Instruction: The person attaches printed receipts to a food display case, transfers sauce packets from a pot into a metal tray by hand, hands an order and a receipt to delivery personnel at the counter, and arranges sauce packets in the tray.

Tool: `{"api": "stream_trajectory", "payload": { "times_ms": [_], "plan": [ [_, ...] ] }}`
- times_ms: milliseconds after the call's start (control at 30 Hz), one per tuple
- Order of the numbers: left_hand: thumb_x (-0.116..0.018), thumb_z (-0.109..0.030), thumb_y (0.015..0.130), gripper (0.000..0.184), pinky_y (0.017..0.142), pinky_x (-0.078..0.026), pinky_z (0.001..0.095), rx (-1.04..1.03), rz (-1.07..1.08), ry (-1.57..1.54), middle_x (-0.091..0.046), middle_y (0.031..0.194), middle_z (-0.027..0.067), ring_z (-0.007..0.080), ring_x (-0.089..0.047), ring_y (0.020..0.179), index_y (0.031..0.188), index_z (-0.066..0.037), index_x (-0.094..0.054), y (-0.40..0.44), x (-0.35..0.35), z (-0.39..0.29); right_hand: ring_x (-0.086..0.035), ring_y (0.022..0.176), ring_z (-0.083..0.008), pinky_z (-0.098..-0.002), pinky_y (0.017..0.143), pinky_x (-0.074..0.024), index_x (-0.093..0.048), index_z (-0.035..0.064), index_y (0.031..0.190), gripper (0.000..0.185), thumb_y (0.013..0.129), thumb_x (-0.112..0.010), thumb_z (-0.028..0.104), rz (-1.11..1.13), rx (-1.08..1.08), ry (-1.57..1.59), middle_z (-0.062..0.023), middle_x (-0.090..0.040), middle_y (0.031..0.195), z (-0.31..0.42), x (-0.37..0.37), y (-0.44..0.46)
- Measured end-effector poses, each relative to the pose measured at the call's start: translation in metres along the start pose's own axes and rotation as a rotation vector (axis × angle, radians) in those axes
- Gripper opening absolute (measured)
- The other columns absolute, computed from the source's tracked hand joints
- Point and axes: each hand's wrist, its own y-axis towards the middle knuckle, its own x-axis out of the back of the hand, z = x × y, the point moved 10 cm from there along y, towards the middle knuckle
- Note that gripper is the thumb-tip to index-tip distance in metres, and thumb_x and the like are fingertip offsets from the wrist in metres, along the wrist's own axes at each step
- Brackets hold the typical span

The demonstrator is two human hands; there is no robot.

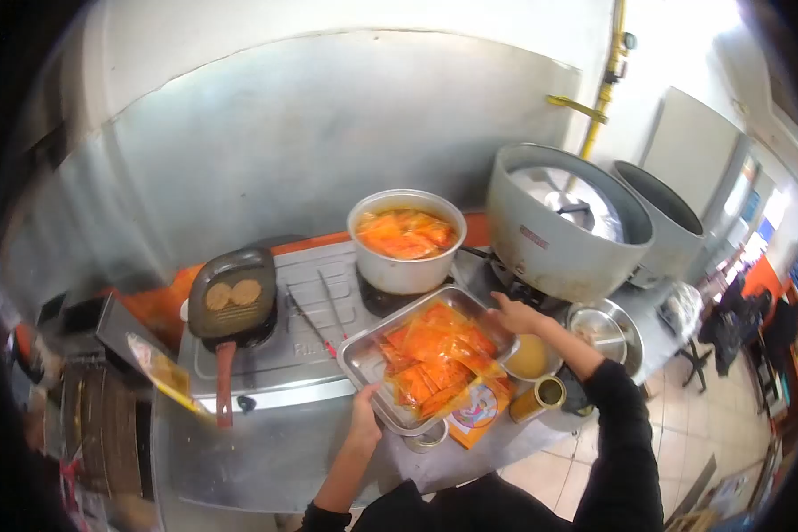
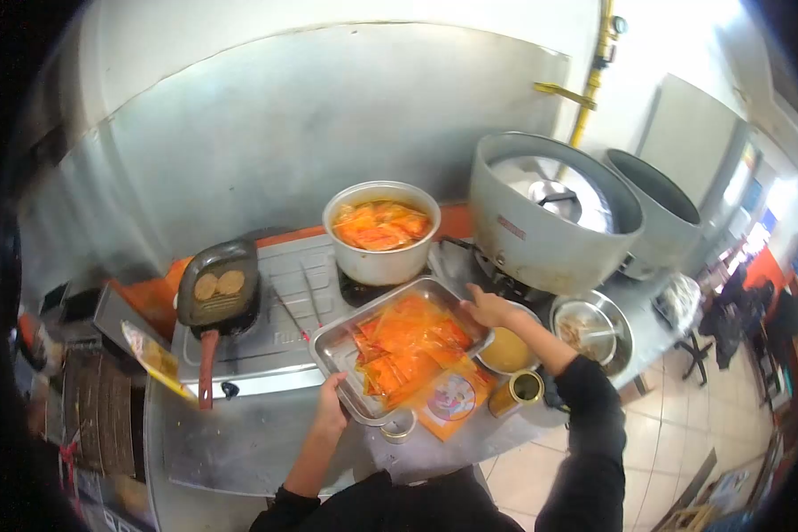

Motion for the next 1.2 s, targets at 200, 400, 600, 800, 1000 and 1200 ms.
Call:
{"api": "stream_trajectory", "payload": {
  "times_ms": [200, 400, 600, 800, 1000, 1200],
  "plan": [
    [-0.044, -0.011, 0.076, 0.051, 0.086, -0.036, 0.0399, -0.462, -0.135, -0.023, -0.035, 0.117, 0.0159, 0.028, -0.043, 0.101, 0.121, -0.005, -0.02, -0.012, 0.004, -0.028, -0.053, 0.088, -0.0358, -0.0419, 0.074, -0.0419, -0.028, 0.0087, 0.121, 0.053, 0.078, -0.048, 0.034, -0.081, -0.236, 0.228, -0.0234, -0.054, 0.095, -0.012, -0.015, -0.012],
    [-0.045, -0.025, 0.077, 0.044, 0.087, -0.034, 0.038, -0.488, -0.288, 0.143, -0.038, 0.112, 0.0132, 0.0263, -0.04, 0.104, 0.114, -0.008, -0.029, -0.052, -0.009, -0.054, -0.052, 0.084, -0.0393, -0.0424, 0.073, -0.0396, -0.027, 0.0065, 0.117, 0.043, 0.082, -0.043, 0.026, -0.399, -0.036, 0.452, -0.0243, -0.054, 0.09, -0.012, 0.025, -0.048],
    [-0.045, -0.025, 0.079, 0.034, 0.082, -0.038, 0.0378, -0.434, 0.178, 0.092, -0.043, 0.102, 0.0111, 0.0222, -0.042, 0.099, 0.105, -0.006, -0.035, -0.157, -0.128, -0.041, -0.052, 0.08, -0.039, -0.0429, 0.07, -0.0392, -0.03, 0.007, 0.113, 0.032, 0.085, -0.035, 0.023, -0.648, -0.047, 0.63, -0.024, -0.054, 0.082, -0.043, 0.102, -0.195],
    [-0.044, -0.024, 0.079, 0.032, 0.08, -0.039, 0.0363, -0.303, 0.347, 0.217, -0.043, 0.1, 0.0105, 0.0207, -0.043, 0.096, 0.103, -0.005, -0.035, -0.192, -0.214, 0.1, -0.052, 0.082, -0.039, -0.041, 0.073, -0.0398, -0.03, 0.0077, 0.116, 0.039, 0.086, -0.034, 0.032, -0.749, -0.393, 0.651, -0.0239, -0.054, 0.086, -0.156, 0.113, -0.425],
    [-0.044, -0.023, 0.08, 0.03, 0.078, -0.039, 0.0348, -0.114, 0.531, 0.419, -0.043, 0.098, 0.0099, 0.0193, -0.044, 0.092, 0.102, -0.005, -0.035, -0.204, -0.303, 0.285, -0.053, 0.084, -0.0374, -0.0403, 0.074, -0.0401, -0.034, 0.0072, 0.114, 0.042, 0.084, -0.036, 0.037, -1.009, -0.7, 0.518, -0.0236, -0.055, 0.088, -0.255, 0.108, -0.639],
    [-0.044, -0.023, 0.08, 0.029, 0.076, -0.04, 0.0333, 0.015, 0.705, 0.638, -0.044, 0.095, 0.0093, 0.0178, -0.045, 0.089, 0.101, -0.005, -0.035, -0.2, -0.389, 0.458, -0.056, 0.075, -0.0315, -0.0386, 0.066, -0.0427, -0.036, 0.0079, 0.113, 0.044, 0.082, -0.039, 0.039, -0.912, -1.05, 0.683, -0.0212, -0.055, 0.082, -0.374, 0.052, -0.755]
  ]
}}
